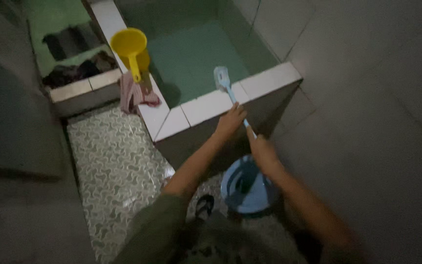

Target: The person uses a long-handled brush to scrub the tiled edges of a water tank and the adjacent wall in a bathroom.

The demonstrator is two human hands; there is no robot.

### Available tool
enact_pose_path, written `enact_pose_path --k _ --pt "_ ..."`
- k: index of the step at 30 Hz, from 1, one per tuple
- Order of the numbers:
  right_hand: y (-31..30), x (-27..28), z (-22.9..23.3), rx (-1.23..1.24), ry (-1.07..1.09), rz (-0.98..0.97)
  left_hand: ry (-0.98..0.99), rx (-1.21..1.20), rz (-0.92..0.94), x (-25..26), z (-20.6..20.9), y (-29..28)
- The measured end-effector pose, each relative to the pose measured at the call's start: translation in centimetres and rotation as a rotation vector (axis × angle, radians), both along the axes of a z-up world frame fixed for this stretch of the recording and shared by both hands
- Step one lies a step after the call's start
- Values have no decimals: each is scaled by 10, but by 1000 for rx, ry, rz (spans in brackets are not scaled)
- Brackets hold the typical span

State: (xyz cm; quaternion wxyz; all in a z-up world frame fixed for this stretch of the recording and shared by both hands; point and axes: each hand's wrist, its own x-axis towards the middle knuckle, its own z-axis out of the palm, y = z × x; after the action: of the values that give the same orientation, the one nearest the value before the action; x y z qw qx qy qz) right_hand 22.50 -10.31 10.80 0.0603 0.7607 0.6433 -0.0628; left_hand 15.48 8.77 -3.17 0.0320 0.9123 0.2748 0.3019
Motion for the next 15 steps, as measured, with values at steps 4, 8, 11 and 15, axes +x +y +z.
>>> enact_pose_path --k 4,8,11,15 --pt "-18 -20 42 19 -36 28 36 51 -51 -49 25 -29" --pt "-35 -42 78 -117 133 139 38 -61 -43 -117 28 -58" --pt "-13 -67 64 -110 167 161 -123 -141 50 -155 13 -49" --pt "22 -75 36 -15 168 246 -204 -5 128 -153 2 -25"
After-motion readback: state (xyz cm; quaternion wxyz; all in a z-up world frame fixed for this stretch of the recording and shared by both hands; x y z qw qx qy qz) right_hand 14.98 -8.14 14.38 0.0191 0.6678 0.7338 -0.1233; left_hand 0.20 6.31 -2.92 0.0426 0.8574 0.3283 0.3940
